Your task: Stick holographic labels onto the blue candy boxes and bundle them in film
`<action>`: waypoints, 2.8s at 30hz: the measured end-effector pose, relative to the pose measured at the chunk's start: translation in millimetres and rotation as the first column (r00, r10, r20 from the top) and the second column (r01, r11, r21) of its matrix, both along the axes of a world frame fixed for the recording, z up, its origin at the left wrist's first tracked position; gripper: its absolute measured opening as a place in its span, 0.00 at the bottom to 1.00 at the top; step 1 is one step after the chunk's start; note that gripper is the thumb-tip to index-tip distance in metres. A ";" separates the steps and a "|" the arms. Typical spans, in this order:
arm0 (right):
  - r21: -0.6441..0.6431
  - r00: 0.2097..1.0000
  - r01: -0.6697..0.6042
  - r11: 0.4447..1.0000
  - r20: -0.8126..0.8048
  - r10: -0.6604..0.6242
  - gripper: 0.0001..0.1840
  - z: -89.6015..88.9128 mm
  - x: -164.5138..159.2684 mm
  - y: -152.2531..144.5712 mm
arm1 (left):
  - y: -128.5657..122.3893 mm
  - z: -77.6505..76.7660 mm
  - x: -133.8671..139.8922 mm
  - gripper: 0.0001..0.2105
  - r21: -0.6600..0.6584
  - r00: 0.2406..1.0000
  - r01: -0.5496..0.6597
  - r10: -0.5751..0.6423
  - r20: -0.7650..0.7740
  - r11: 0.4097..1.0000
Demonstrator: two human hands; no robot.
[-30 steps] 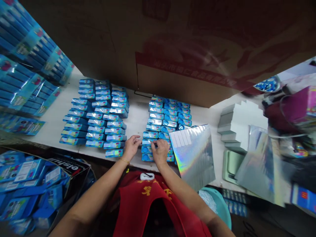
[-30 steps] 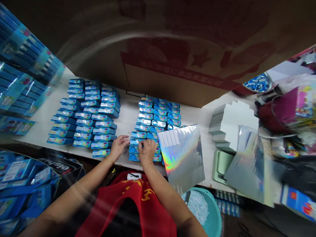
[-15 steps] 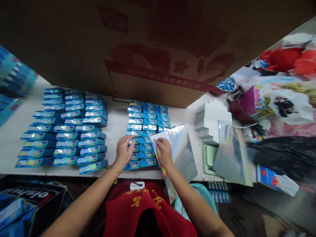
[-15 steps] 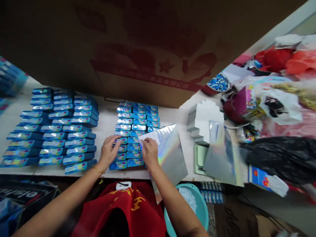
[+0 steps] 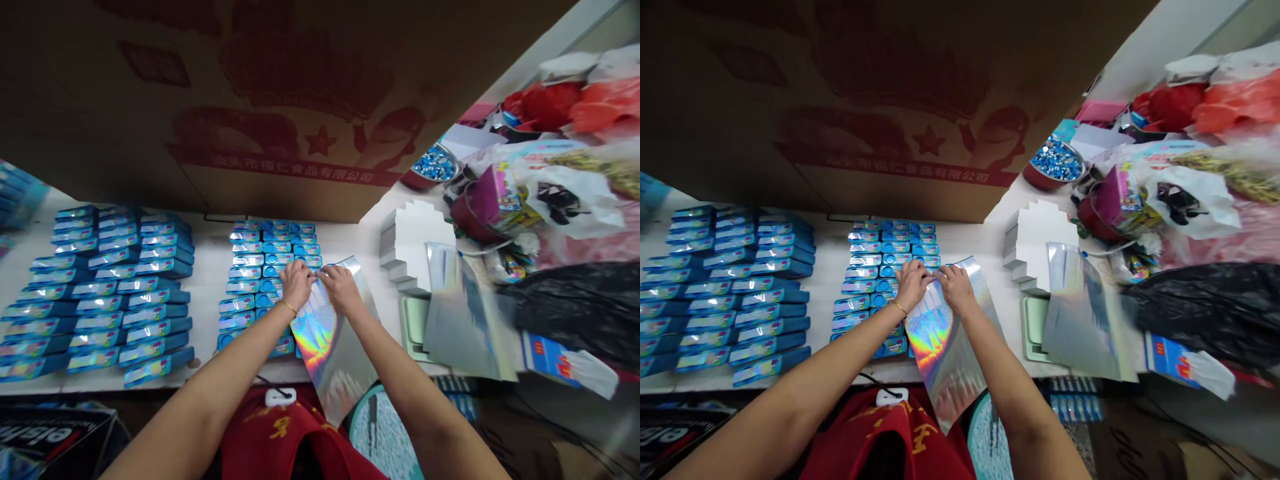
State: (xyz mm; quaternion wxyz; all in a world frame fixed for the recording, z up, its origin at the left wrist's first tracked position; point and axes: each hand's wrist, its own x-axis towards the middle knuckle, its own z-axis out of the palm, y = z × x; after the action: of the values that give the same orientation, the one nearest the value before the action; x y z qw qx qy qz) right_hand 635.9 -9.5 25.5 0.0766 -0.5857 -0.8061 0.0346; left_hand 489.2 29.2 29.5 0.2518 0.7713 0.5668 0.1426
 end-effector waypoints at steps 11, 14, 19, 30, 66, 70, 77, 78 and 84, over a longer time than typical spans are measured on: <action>0.063 0.996 -0.036 0.997 0.088 0.030 0.17 5.0 0.6 -13.3 | 1.9 -6.1 -4.1 0.08 0.021 0.997 0.031 -0.032 0.066 0.999; -0.008 0.990 -0.084 0.996 0.111 0.084 0.19 4.0 -6.5 -7.6 | 2.7 -8.3 -4.9 0.09 0.021 0.998 0.037 -0.038 0.056 0.999; -0.036 0.986 -0.127 0.991 0.102 0.130 0.16 -2.5 -8.5 -9.0 | 0.1 -9.0 -7.4 0.09 0.085 0.997 0.063 -0.067 0.041 0.994; -0.220 0.809 0.201 0.955 -0.512 -0.288 0.06 125.2 -11.7 -64.9 | -2.8 10.2 -16.1 0.09 -0.012 0.971 0.022 -0.019 0.237 1.000; -0.498 0.694 0.329 0.802 -0.448 -0.563 0.11 15.7 -227.7 -83.8 | -114.6 -27.7 -237.0 0.14 -0.478 0.597 -0.383 0.607 0.525 0.790; -0.405 0.873 0.324 0.855 -0.219 -0.435 0.11 20.5 -225.5 -87.0 | -116.1 -38.7 -234.1 0.14 -0.474 0.608 -0.404 0.616 0.500 0.783; -0.330 0.994 -0.080 0.941 0.049 0.101 0.23 25.7 -211.5 -97.7 | -121.3 -36.4 -232.2 0.11 -0.408 0.755 -0.439 0.574 0.316 0.801; -0.347 0.992 -0.085 0.934 0.058 0.112 0.24 26.5 -209.5 -97.2 | -119.9 -31.2 -232.6 0.10 -0.359 0.778 -0.455 0.560 0.285 0.815; -0.286 0.968 0.001 0.958 -0.241 -0.073 0.19 35.1 -147.6 -88.1 | -85.8 20.6 -185.7 0.12 0.027 0.904 -0.326 0.303 0.302 0.945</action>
State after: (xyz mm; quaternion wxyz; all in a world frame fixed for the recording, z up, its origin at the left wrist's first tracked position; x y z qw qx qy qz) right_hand 488.3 -97.6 60.6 0.0930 -0.5967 -0.7657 0.2214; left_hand 303.4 -56.5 50.1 0.2770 0.6492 0.6340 0.3160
